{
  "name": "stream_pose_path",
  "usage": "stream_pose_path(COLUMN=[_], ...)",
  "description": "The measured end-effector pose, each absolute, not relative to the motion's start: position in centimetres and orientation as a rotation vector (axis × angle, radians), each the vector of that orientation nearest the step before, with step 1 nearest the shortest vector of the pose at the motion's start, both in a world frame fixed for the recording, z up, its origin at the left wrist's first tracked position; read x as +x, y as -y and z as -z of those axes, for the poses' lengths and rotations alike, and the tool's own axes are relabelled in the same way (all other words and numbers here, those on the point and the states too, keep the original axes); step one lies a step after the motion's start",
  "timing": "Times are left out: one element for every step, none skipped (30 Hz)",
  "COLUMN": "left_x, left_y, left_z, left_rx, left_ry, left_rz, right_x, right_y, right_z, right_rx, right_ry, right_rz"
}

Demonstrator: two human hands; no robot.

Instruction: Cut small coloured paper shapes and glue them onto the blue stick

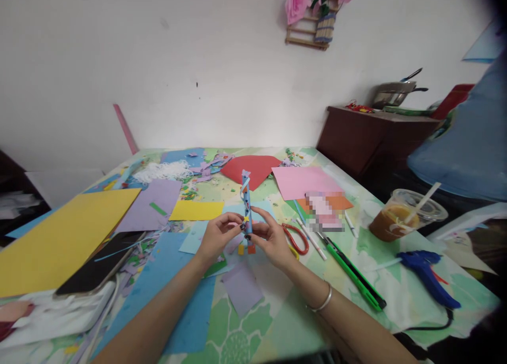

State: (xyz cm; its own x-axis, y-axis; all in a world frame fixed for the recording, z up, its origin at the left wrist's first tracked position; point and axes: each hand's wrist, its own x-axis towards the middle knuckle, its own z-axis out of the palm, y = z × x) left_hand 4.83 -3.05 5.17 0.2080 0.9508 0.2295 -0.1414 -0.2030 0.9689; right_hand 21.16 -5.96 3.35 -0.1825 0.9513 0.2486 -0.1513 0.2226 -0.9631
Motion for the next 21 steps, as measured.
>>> stream_pose_path(left_x=[4.79, 4.74, 4.69, 4.65, 4.61, 4.6, 4.6, 4.62, 4.67, 4.73, 4.79, 4.86, 4.93, 4.98, 5.02, 5.05, 5.08, 5.09, 5.1, 5.1, 5.1], left_y=[3.08, 3.11, 3.13, 3.13, 3.13, 3.12, 3.11, 3.11, 3.12, 3.14, 3.17, 3.2, 3.23, 3.26, 3.27, 3.28, 3.28, 3.29, 3.29, 3.31, 3.33], left_z=[-5.22, -5.24, -5.24, -5.22, -5.17, -5.1, -5.02, -4.95, -4.88, -4.84, -4.81, -4.8, -4.8, -4.8, -4.8, -4.8, -4.81, -4.82, -4.84, -4.87, -4.92], left_rx=[1.374, 1.375, 1.377, 1.378, 1.378, 1.377, 1.375, 1.374, 1.373, 1.374, 1.377, 1.382, 1.387, 1.392, 1.398, 1.402, 1.406, 1.408, 1.41, 1.41, 1.41], left_ry=[-0.836, -0.828, -0.82, -0.811, -0.801, -0.791, -0.783, -0.777, -0.773, -0.772, -0.773, -0.775, -0.775, -0.775, -0.776, -0.777, -0.779, -0.78, -0.781, -0.781, -0.779], left_rz=[-1.249, -1.249, -1.252, -1.255, -1.259, -1.263, -1.267, -1.269, -1.268, -1.263, -1.258, -1.252, -1.246, -1.241, -1.237, -1.234, -1.23, -1.228, -1.228, -1.231, -1.238], right_x=[21.17, 21.18, 21.19, 21.2, 21.2, 21.2, 21.19, 21.17, 21.14, 21.11, 21.07, 21.04, 21.0, 20.97, 20.95, 20.94, 20.93, 20.92, 20.92, 20.92, 20.92], right_y=[5.94, 5.91, 5.88, 5.85, 5.81, 5.77, 5.73, 5.7, 5.67, 5.64, 5.62, 5.6, 5.59, 5.59, 5.58, 5.58, 5.58, 5.58, 5.57, 5.57, 5.56], right_z=[-3.36, -3.36, -3.38, -3.39, -3.39, -3.4, -3.38, -3.36, -3.32, -3.28, -3.23, -3.18, -3.13, -3.1, -3.08, -3.06, -3.06, -3.06, -3.07, -3.07, -3.06], right_rx=[-0.833, -0.831, -0.828, -0.823, -0.817, -0.807, -0.797, -0.786, -0.775, -0.765, -0.755, -0.747, -0.739, -0.733, -0.727, -0.722, -0.718, -0.716, -0.715, -0.715, -0.717], right_ry=[1.358, 1.356, 1.354, 1.351, 1.348, 1.345, 1.343, 1.339, 1.335, 1.33, 1.326, 1.321, 1.317, 1.312, 1.308, 1.303, 1.299, 1.295, 1.292, 1.289, 1.287], right_rz=[-1.228, -1.228, -1.23, -1.232, -1.235, -1.24, -1.245, -1.249, -1.252, -1.255, -1.257, -1.258, -1.26, -1.261, -1.263, -1.265, -1.268, -1.27, -1.273, -1.274, -1.275])
